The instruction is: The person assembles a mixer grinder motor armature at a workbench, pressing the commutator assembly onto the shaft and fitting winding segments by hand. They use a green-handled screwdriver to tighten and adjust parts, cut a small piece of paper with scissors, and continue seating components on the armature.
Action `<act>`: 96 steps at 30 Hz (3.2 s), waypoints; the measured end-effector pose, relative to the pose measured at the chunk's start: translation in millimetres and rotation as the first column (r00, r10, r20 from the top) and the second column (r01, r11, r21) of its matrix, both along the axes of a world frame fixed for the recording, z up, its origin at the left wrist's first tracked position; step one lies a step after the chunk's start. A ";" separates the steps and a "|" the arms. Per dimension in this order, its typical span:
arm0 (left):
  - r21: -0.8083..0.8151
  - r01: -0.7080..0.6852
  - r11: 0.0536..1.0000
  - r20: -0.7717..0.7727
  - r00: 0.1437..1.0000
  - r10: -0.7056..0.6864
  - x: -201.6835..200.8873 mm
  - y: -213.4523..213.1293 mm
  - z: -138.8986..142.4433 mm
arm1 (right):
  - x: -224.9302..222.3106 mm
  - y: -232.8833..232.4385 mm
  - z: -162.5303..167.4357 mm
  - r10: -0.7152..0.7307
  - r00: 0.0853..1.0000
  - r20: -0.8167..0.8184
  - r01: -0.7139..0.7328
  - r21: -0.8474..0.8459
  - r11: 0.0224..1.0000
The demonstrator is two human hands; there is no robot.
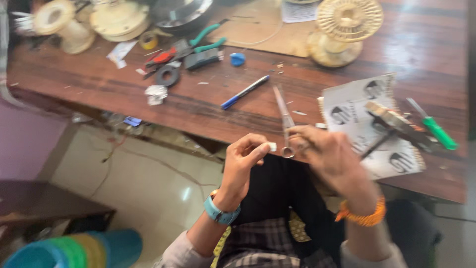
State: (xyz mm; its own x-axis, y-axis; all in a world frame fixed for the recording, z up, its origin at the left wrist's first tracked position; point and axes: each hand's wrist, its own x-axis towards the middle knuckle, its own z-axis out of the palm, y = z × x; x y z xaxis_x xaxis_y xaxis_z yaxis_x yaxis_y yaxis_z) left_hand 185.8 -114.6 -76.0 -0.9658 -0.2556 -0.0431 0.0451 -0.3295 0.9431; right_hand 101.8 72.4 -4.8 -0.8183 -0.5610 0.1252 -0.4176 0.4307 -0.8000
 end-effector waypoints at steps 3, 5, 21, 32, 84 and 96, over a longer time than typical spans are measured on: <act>-0.003 -0.005 1.000 -0.075 0.997 0.004 -3.0 23.2 -8.7 | 25.1 -3.0 -22.5 -0.050 0.988 0.149 0.092 -0.288 0.953; 0.025 0.007 1.000 -0.089 0.996 -0.005 -7.1 37.7 -14.0 | 36.1 5.4 -34.5 -0.105 0.994 0.007 0.097 -0.446 0.890; -0.573 0.360 0.736 -0.012 0.895 -0.446 -1.0 57.9 27.2 | 58.8 62.2 -81.6 0.479 0.653 0.587 0.435 -0.808 0.397; -0.877 -0.034 0.480 -0.278 0.850 -0.448 -10.9 78.7 32.3 | 49.9 63.8 -119.6 0.776 0.393 0.494 0.587 -0.784 0.202; -0.824 0.131 0.552 -0.280 0.752 -0.597 -158.5 138.8 53.3 | 63.1 122.3 -103.9 -0.587 0.752 0.301 0.564 -0.755 0.334; -0.879 0.260 0.399 -0.077 0.749 -0.658 -145.1 118.4 90.0 | 23.3 124.8 -65.5 -0.792 0.608 0.060 0.499 -0.804 0.322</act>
